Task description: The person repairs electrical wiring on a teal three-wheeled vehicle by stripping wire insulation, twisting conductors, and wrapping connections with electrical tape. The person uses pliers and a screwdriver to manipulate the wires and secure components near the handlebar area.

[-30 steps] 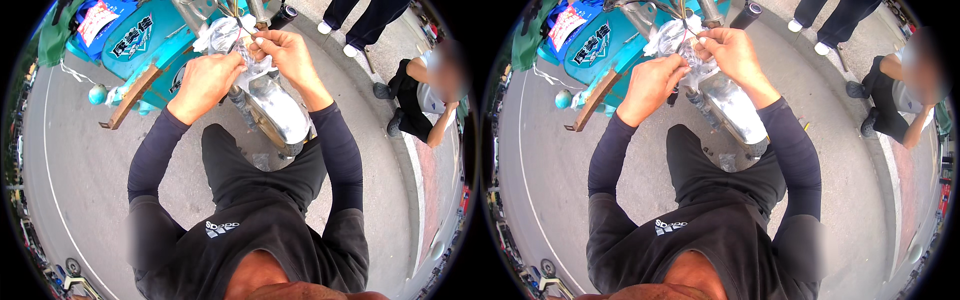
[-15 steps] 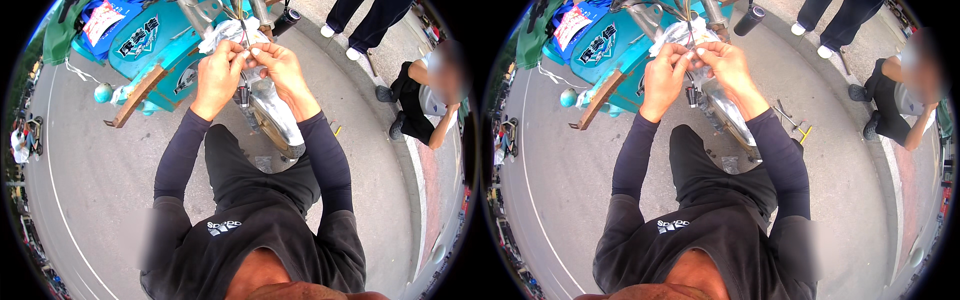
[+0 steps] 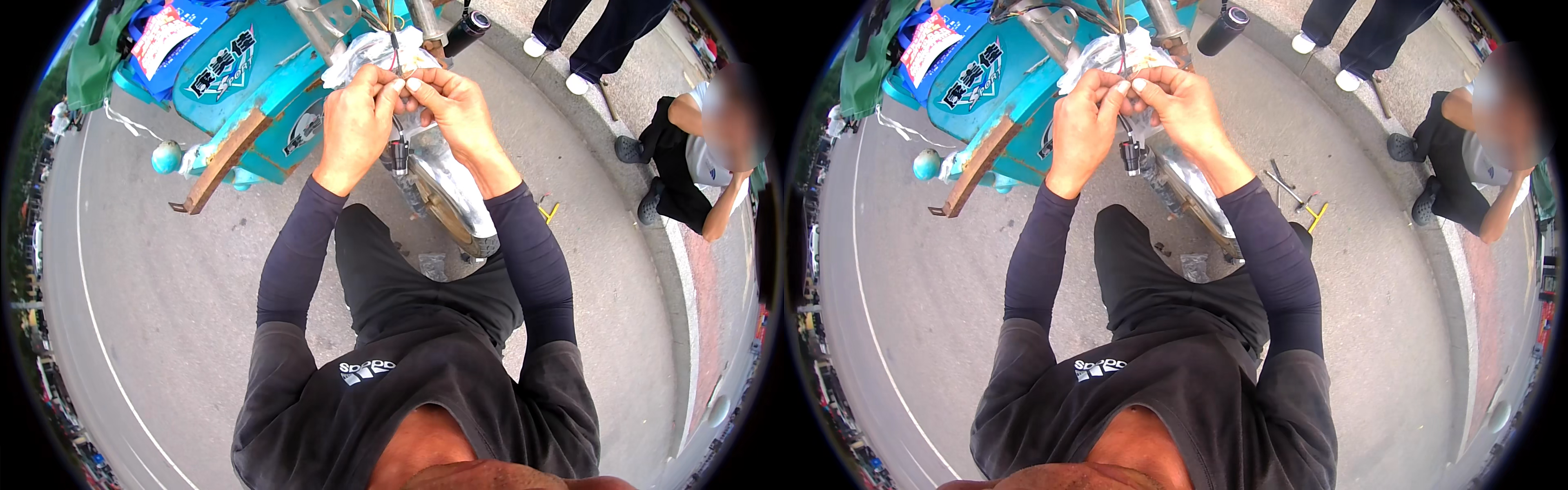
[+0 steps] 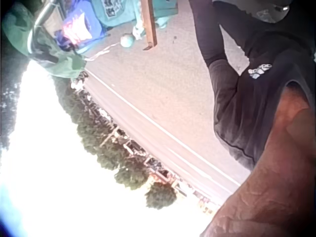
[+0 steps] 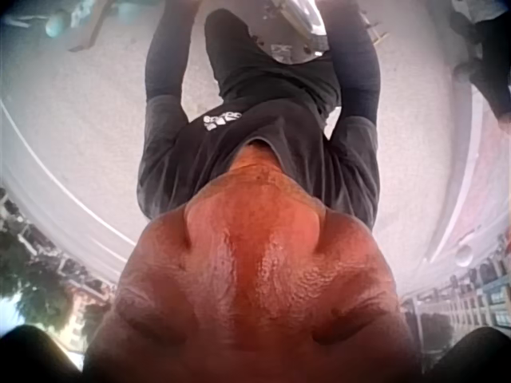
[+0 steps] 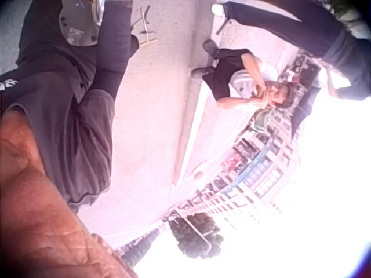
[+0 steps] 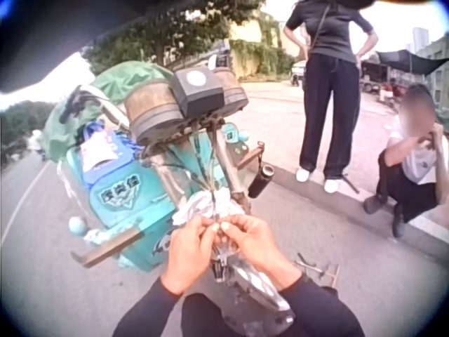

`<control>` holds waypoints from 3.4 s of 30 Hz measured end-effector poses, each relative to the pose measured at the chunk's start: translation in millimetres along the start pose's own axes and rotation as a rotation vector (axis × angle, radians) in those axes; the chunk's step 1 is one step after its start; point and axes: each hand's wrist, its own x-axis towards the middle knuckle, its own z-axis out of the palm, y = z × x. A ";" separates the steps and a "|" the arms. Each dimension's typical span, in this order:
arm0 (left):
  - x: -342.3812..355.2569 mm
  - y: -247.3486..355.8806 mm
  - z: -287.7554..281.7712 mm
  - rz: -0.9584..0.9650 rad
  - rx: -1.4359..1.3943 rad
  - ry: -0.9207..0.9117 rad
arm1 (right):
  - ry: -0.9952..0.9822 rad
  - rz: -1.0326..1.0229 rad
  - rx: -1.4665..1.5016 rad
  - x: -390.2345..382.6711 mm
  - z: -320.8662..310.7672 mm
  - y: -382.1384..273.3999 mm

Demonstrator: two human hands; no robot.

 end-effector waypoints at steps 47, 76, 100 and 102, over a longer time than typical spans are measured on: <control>17.9 2.7 4.0 -0.317 -0.304 -0.265 | -0.258 0.440 0.501 11.3 -31.5 -28.8; -1.5 18.7 10.4 -0.034 0.154 -0.010 | 0.185 -0.591 -1.028 -15.3 11.5 -25.8; -14.8 -3.4 11.8 -0.100 -0.199 -0.032 | 0.036 -0.092 -0.276 1.6 2.1 -5.5; -13.0 0.0 12.2 -0.148 -0.237 -0.020 | 0.024 -0.073 -0.220 2.3 1.5 -5.9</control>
